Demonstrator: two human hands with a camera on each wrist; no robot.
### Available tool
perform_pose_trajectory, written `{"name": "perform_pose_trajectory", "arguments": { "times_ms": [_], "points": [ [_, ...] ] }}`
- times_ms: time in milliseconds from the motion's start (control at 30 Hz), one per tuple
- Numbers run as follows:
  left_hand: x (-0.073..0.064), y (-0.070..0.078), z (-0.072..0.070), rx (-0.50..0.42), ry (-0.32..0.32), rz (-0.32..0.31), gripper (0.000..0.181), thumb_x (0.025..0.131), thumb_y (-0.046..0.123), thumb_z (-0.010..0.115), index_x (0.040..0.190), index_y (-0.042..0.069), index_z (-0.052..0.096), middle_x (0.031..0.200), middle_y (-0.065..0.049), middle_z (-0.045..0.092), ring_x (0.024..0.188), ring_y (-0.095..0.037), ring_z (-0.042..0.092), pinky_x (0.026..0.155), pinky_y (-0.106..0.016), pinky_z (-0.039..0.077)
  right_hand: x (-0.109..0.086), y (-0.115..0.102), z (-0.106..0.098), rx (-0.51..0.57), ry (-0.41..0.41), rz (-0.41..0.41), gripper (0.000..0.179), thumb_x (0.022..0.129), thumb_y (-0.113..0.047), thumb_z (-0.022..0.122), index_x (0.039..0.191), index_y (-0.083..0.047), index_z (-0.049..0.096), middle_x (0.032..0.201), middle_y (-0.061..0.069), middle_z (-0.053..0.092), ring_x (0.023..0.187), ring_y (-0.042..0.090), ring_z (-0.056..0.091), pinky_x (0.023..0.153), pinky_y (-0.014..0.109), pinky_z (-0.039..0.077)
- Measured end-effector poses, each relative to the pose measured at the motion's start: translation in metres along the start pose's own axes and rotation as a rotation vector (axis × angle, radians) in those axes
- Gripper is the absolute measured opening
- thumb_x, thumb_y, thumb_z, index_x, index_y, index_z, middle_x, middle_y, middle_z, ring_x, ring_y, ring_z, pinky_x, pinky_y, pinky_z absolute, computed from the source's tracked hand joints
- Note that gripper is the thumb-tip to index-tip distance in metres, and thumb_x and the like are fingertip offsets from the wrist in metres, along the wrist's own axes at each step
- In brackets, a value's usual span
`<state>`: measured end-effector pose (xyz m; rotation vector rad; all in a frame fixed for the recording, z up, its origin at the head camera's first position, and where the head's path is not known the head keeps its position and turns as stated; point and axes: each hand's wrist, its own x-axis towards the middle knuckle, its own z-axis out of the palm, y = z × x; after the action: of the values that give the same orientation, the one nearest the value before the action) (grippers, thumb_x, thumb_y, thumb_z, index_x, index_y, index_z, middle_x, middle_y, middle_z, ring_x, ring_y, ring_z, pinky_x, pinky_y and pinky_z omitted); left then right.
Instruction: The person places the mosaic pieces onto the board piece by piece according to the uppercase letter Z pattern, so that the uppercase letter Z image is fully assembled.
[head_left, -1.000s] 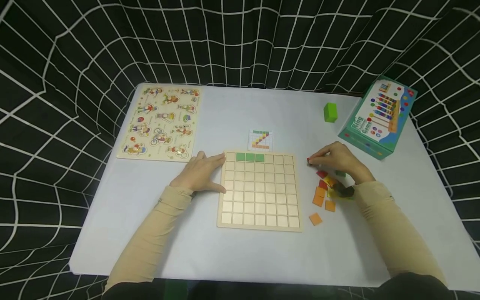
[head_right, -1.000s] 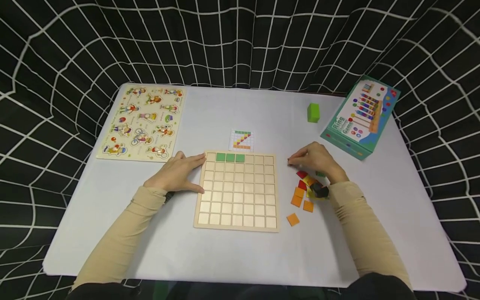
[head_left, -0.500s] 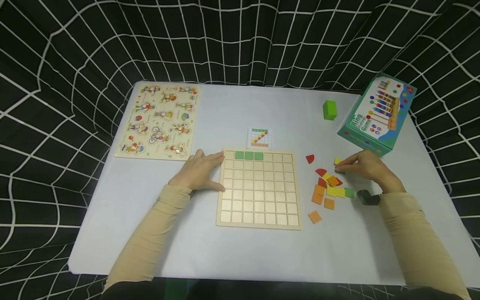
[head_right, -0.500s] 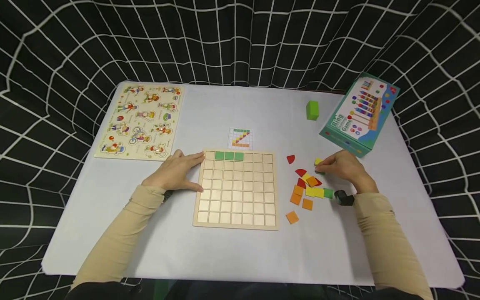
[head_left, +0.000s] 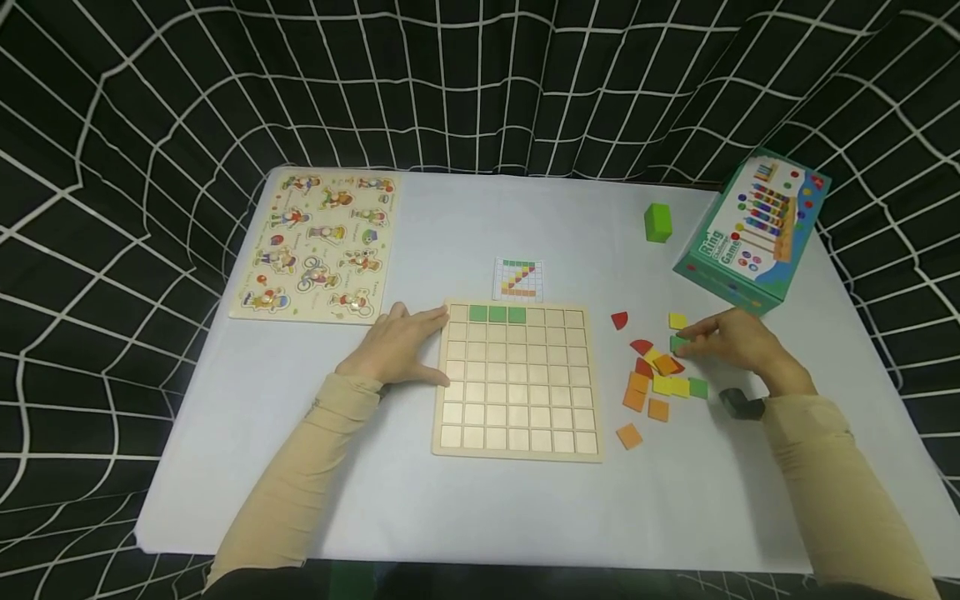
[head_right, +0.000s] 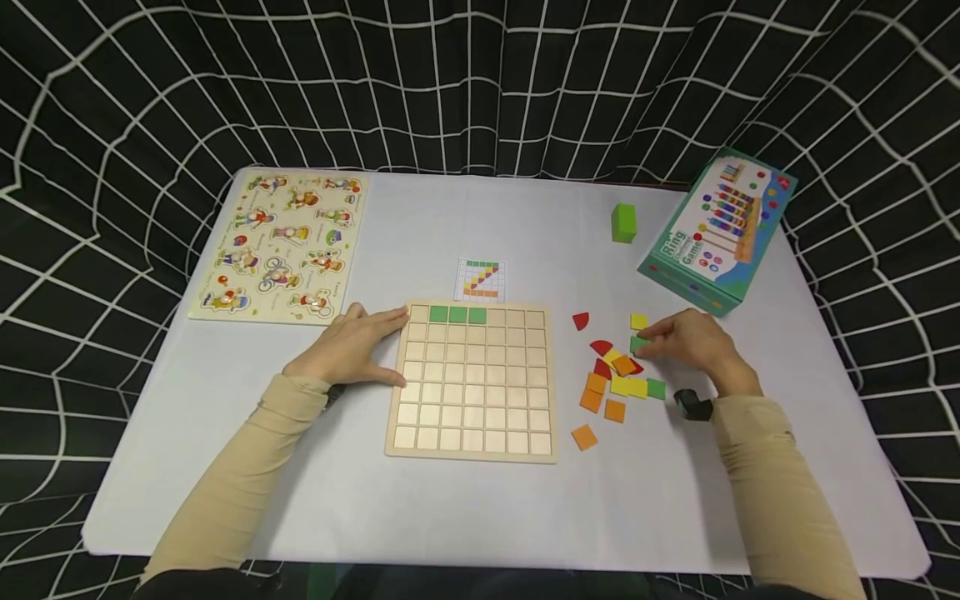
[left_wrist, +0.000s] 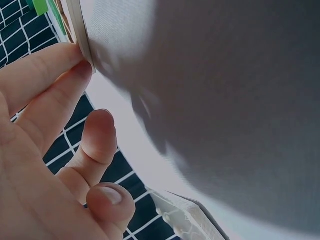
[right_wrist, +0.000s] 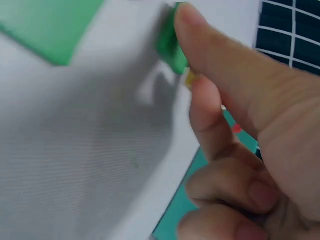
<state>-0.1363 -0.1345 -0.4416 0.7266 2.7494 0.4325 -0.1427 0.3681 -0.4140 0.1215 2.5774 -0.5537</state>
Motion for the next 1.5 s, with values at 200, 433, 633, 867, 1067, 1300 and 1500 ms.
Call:
{"name": "perform_pose_trajectory", "arguments": {
  "times_ms": [200, 433, 633, 867, 1067, 1300, 1500],
  "points": [
    [-0.002, -0.001, -0.001, 0.003, 0.008, 0.000, 0.105, 0.069, 0.059, 0.088, 0.154, 0.012, 0.048, 0.166, -0.003, 0.043, 0.090, -0.023, 0.042, 0.074, -0.030, 0.034, 0.001, -0.003, 0.000, -0.033, 0.050, -0.021, 0.051, 0.089, -0.040, 0.079, 0.120, 0.001, 0.073, 0.115, 0.024, 0.067, 0.102, 0.033, 0.050, 0.074, 0.035, 0.040],
    [-0.004, -0.003, -0.001, 0.001, 0.006, -0.014, 0.105, 0.070, 0.059, 0.087, 0.155, 0.012, 0.048, 0.166, -0.003, 0.042, 0.089, -0.022, 0.041, 0.074, -0.030, 0.034, 0.013, -0.040, -0.011, 0.017, 0.037, -0.118, 0.047, 0.094, -0.042, 0.074, 0.115, 0.000, 0.074, 0.114, 0.021, 0.070, 0.104, 0.030, 0.049, 0.079, 0.038, 0.039],
    [-0.003, -0.002, 0.001, -0.007, -0.006, -0.017, 0.104, 0.071, 0.059, 0.086, 0.155, 0.012, 0.047, 0.167, -0.002, 0.041, 0.092, -0.023, 0.043, 0.076, -0.030, 0.035, 0.032, -0.087, -0.005, 0.050, 0.006, -0.185, 0.040, 0.093, -0.037, 0.076, 0.108, -0.001, 0.075, 0.102, 0.013, 0.071, 0.097, 0.025, 0.050, 0.074, 0.033, 0.040],
    [-0.001, 0.001, 0.003, 0.000, -0.021, -0.015, 0.103, 0.072, 0.060, 0.085, 0.155, 0.013, 0.047, 0.167, -0.001, 0.039, 0.093, -0.023, 0.043, 0.076, -0.030, 0.036, 0.055, -0.137, 0.018, 0.051, -0.029, -0.244, 0.032, 0.090, -0.032, 0.081, 0.103, -0.002, 0.078, 0.098, 0.007, 0.071, 0.089, 0.022, 0.053, 0.074, 0.030, 0.044],
    [0.001, 0.002, 0.004, 0.008, -0.020, -0.008, 0.103, 0.072, 0.061, 0.085, 0.155, 0.013, 0.047, 0.168, 0.000, 0.039, 0.096, -0.023, 0.045, 0.079, -0.032, 0.040, 0.068, -0.169, 0.038, 0.051, -0.066, -0.276, 0.028, 0.089, -0.029, 0.082, 0.101, -0.004, 0.080, 0.092, 0.004, 0.074, 0.099, 0.022, 0.053, 0.089, 0.035, 0.045],
    [0.000, 0.001, 0.003, 0.001, -0.019, -0.015, 0.103, 0.072, 0.060, 0.085, 0.156, 0.014, 0.046, 0.168, 0.000, 0.039, 0.094, -0.023, 0.043, 0.078, -0.031, 0.038, 0.075, -0.183, 0.049, 0.031, -0.080, -0.323, 0.022, 0.089, -0.024, 0.081, 0.096, -0.003, 0.080, 0.087, 0.005, 0.076, 0.091, 0.019, 0.054, 0.085, 0.032, 0.044],
    [-0.002, 0.000, 0.003, -0.003, -0.014, -0.021, 0.104, 0.072, 0.059, 0.085, 0.156, 0.014, 0.046, 0.168, 0.000, 0.039, 0.092, -0.022, 0.042, 0.076, -0.029, 0.035, 0.074, -0.184, 0.055, 0.027, -0.060, -0.331, 0.019, 0.089, -0.024, 0.082, 0.094, -0.005, 0.080, 0.080, 0.001, 0.072, 0.086, 0.017, 0.054, 0.079, 0.030, 0.042]
  ]
}}
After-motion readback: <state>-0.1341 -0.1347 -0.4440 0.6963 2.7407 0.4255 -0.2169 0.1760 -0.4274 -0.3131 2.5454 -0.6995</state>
